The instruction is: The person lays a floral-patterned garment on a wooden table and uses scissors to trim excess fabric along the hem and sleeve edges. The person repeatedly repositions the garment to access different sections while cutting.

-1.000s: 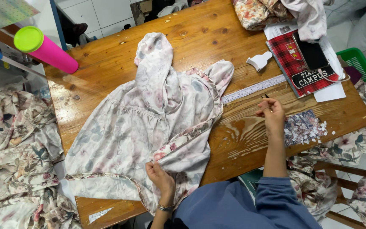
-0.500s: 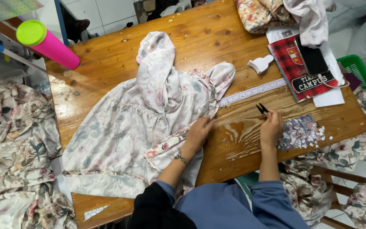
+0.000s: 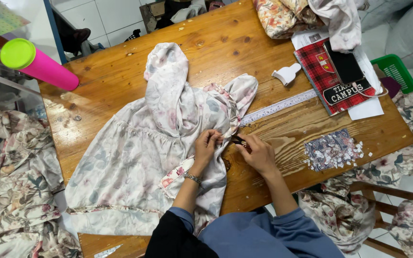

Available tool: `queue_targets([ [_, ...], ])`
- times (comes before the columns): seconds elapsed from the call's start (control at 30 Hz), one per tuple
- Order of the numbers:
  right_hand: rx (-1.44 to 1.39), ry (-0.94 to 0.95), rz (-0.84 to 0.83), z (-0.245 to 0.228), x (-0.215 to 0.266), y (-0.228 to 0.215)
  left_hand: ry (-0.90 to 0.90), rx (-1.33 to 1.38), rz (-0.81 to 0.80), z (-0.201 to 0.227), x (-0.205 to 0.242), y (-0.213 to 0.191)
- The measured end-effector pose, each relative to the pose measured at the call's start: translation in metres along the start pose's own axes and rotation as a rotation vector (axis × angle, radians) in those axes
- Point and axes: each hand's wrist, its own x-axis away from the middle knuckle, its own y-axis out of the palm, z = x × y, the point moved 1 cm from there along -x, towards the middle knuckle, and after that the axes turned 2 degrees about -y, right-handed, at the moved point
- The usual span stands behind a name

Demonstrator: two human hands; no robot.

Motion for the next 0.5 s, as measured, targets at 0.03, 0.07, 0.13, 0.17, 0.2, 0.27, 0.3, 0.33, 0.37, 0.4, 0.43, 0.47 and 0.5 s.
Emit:
queue_targets([
  [0.03, 0.054, -0.041, -0.001, -0.007, -0.004, 0.001, 0.04, 0.031, -0.005, 0.0, 0.0, 0.0],
  [0.07, 0.108, -0.083, -0.001, -0.014, -0.007, 0.002, 0.049, 0.024, -0.004, 0.0, 0.001, 0.0],
  [0.13, 0.17, -0.091, -0.033, -0.024, -0.011, 0.003, 0.07, 0.013, 0.0, -0.002, 0.003, -0.001],
  [0.17, 0.202, -0.094, -0.049, -0.026, -0.013, 0.003, 0.085, -0.008, -0.002, -0.002, 0.003, -0.001],
  [0.2, 0.215, -0.087, -0.056, -0.027, -0.014, 0.004, 0.099, -0.029, -0.004, -0.002, 0.003, -0.002],
  [0.27, 0.242, -0.07, -0.068, -0.023, -0.014, 0.007, 0.13, -0.064, -0.009, 0.001, 0.004, -0.003],
  [0.3, 0.191, -0.075, -0.034, -0.018, -0.013, 0.009, 0.147, -0.078, -0.011, 0.005, 0.004, -0.003],
  [0.33, 0.139, -0.081, 0.0, -0.011, -0.011, 0.011, 0.164, -0.092, -0.013, 0.01, 0.004, -0.002],
  [0.37, 0.088, -0.085, 0.034, -0.004, -0.009, 0.014, 0.265, -0.228, 0.032, 0.016, 0.005, -0.001],
  [0.4, -0.172, 0.133, 0.028, 0.007, -0.006, 0.018, 0.364, -0.364, 0.076, 0.024, 0.007, 0.001],
  [0.43, -0.401, 0.314, 0.047, 0.019, -0.005, 0.022, 0.466, -0.5, 0.12, 0.032, 0.008, 0.005],
  [0.47, -0.618, 0.472, 0.097, 0.029, -0.002, 0.026, 0.516, -0.645, 0.121, 0.04, 0.008, 0.009],
  [0.5, -0.759, 0.525, 0.13, 0.037, 0.001, 0.029, 0.563, -0.79, 0.124, 0.048, 0.01, 0.015],
])
